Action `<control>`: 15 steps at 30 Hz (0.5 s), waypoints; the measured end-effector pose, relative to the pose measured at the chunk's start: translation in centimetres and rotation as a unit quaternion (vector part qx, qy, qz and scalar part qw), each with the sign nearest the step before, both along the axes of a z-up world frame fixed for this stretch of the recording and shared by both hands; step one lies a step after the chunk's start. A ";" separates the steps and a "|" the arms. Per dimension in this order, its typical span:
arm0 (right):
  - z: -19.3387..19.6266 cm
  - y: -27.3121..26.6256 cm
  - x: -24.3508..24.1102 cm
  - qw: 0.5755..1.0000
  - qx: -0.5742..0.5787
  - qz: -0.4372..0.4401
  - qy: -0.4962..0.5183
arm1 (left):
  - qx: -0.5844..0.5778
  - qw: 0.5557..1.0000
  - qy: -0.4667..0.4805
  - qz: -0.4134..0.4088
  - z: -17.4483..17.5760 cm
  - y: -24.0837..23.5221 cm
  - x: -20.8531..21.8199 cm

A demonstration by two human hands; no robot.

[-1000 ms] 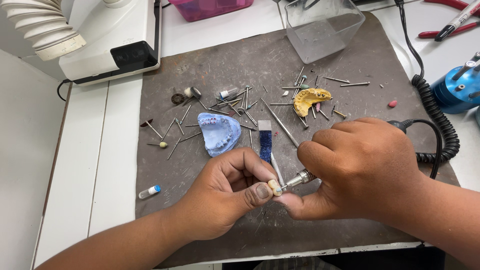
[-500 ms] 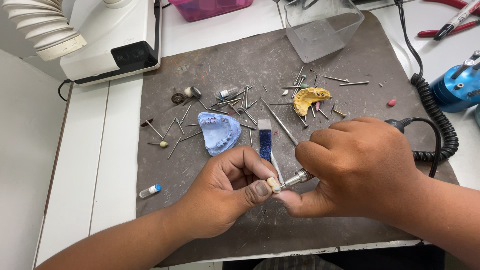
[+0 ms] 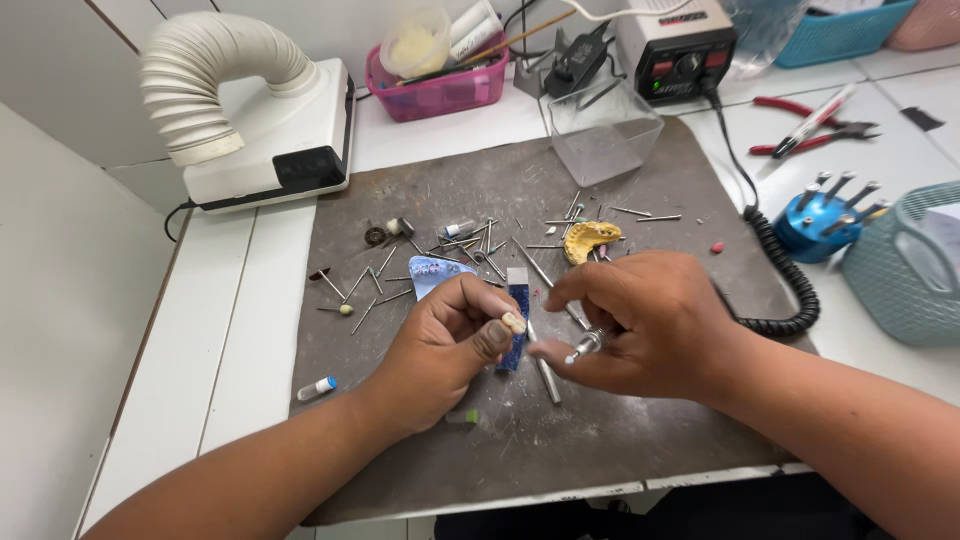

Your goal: The person places a small artificial tooth into a yellow dental cast, then uses a rotary handpiece to grind and shape the tooth. They repeatedly test the fit against a blue opposing cast, adjusting the tooth and cast positions to check occlusion.

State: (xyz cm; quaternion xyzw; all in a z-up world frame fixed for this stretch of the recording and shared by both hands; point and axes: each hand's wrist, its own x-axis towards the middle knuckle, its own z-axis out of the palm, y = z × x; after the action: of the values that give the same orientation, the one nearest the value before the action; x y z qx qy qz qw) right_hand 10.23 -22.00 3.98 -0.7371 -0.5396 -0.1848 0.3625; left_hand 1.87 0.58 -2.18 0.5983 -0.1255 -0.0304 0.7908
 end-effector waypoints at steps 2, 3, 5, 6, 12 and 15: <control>-0.4 0.1 -0.4 1.000 0.016 0.000 0.014 | -0.006 1.000 -0.024 0.001 -0.2 -0.3 0.2; -0.6 0.1 -0.6 1.000 0.016 0.000 0.005 | -0.012 0.999 -0.033 0.002 -0.4 -0.5 0.3; -1.0 0.1 -0.6 1.000 0.014 0.003 -0.011 | -0.009 0.998 -0.056 0.005 -0.6 -0.9 0.6; -1.2 0.2 -0.6 1.000 0.021 0.003 -0.013 | 0.003 0.998 -0.070 0.007 -0.6 -0.9 0.7; -1.6 -0.1 -0.4 1.000 0.027 -0.003 0.003 | 0.070 0.984 -0.161 0.026 -0.3 -0.9 1.9; -1.8 -0.2 -0.4 0.999 0.021 -0.012 0.026 | 0.098 0.979 -0.166 0.060 -0.4 -1.2 2.0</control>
State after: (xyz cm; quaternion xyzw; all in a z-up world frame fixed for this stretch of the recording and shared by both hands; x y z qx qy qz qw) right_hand 9.84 -22.20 2.20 -0.7404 -0.5166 -0.1814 0.3899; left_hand 3.86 -0.63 -2.58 0.6760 -0.2157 0.1045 0.6969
